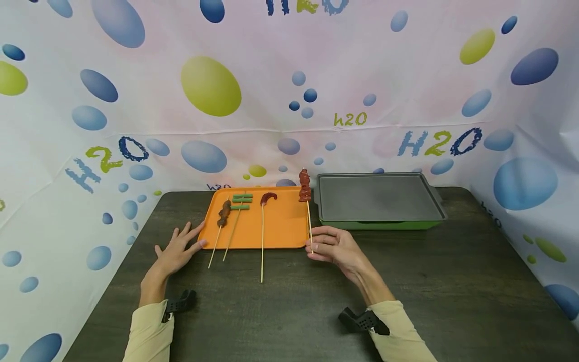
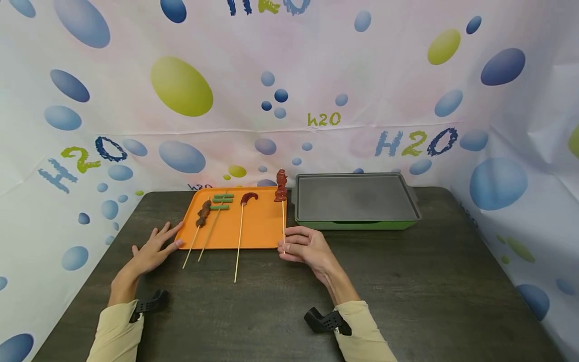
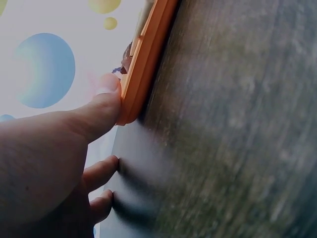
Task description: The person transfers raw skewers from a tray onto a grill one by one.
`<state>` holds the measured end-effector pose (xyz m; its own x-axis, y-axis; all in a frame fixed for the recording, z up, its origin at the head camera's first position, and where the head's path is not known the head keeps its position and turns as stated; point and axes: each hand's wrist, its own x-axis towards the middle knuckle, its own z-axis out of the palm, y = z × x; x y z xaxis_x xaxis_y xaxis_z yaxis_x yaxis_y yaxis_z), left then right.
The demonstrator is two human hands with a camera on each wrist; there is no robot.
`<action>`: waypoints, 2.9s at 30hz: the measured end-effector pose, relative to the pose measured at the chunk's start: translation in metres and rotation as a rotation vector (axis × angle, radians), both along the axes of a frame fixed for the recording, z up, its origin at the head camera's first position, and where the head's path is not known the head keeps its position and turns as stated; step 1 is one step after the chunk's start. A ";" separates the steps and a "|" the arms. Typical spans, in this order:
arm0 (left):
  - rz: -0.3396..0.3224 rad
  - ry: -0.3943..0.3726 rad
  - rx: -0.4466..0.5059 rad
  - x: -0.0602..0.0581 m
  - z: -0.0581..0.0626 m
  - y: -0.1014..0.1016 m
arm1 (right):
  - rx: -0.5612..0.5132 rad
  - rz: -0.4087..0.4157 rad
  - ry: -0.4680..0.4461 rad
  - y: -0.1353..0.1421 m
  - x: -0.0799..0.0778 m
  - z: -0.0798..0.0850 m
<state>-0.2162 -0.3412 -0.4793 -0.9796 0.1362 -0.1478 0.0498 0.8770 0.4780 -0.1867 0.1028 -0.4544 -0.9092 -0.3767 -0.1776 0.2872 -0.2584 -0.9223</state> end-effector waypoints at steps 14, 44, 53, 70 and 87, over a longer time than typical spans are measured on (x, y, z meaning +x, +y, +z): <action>0.008 -0.010 -0.001 0.003 -0.002 -0.001 | 0.044 0.026 0.010 0.050 -0.004 0.001; 0.010 0.007 0.004 0.001 0.001 0.003 | 0.227 0.001 0.087 0.084 -0.005 0.005; 0.003 0.020 0.007 0.002 0.000 0.001 | 0.465 -0.111 0.295 0.073 0.011 0.043; 0.021 0.013 0.016 -0.001 -0.003 -0.001 | 0.258 0.203 0.241 -0.027 0.022 0.013; 0.022 0.001 0.021 -0.002 -0.002 0.001 | -0.142 0.142 -0.125 -0.082 0.022 -0.030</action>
